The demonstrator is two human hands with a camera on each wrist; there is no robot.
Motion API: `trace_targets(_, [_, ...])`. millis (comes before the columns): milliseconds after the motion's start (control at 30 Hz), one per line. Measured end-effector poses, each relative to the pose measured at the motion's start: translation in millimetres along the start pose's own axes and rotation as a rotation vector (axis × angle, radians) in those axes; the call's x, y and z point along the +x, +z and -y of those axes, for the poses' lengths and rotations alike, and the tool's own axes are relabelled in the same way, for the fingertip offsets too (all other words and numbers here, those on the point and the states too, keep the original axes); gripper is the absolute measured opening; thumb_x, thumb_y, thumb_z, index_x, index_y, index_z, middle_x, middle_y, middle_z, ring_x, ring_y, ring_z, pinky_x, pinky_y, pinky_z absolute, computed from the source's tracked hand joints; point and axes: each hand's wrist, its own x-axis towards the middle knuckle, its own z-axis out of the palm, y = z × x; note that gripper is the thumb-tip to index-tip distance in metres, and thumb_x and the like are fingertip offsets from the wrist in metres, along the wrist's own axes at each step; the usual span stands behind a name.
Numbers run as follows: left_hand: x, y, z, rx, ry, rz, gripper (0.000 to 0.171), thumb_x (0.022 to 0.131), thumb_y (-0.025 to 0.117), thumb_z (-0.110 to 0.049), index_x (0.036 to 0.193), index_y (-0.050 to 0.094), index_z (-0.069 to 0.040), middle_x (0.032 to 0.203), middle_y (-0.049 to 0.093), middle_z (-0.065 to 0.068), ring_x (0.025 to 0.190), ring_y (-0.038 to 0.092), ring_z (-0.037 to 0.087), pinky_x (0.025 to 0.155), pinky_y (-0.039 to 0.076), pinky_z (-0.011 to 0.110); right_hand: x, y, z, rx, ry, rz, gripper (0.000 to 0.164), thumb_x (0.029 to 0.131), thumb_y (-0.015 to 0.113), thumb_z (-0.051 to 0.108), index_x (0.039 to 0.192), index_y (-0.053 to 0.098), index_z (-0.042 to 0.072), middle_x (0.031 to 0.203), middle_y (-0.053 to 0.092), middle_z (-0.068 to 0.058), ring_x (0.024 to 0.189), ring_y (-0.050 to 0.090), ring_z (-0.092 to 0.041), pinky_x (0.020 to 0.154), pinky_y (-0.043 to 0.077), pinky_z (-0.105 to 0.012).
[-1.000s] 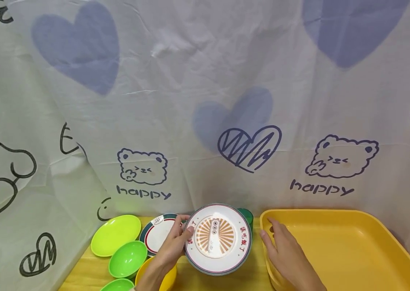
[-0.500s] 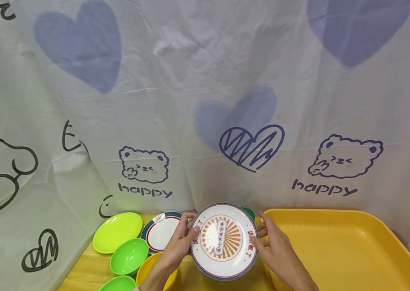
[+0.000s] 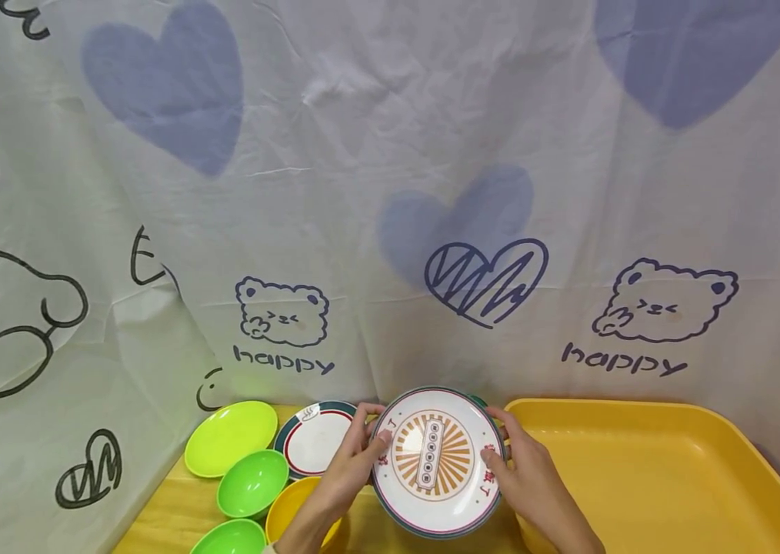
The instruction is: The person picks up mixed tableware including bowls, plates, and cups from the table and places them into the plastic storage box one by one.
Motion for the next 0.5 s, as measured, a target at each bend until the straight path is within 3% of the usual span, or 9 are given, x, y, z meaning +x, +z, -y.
trace_targets(300, [-11.5,-0.1,1.2,0.039,-0.041,0.150,0.037,0.098,0.050,-0.013,0.132,0.035,-0.016,0.102,0.059,0.012,0.071,0.063,0.021,0.056,0.057,0.034,-4,-9,5,-0.031,0.112,0.132,0.050,0.093,0.056,0.006,0.138,0.034,0.010,0.096,0.061,-0.006,0.077,0.056,-0.012,0.067,0.049,-0.024])
trace_targets(500, [-13.9,-10.0,-2.1,0.102,0.030,0.207,0.033,0.097,0.050,-0.007,0.129,0.043,-0.008,0.099,0.057,0.018,0.078,0.059,0.024,0.064,0.058,0.043,-12,-21,0,-0.088,0.078,0.065,0.047,0.092,0.057,0.005,0.135,0.039,0.006,0.106,0.063,-0.012,0.078,0.055,-0.013,0.066,0.047,-0.025])
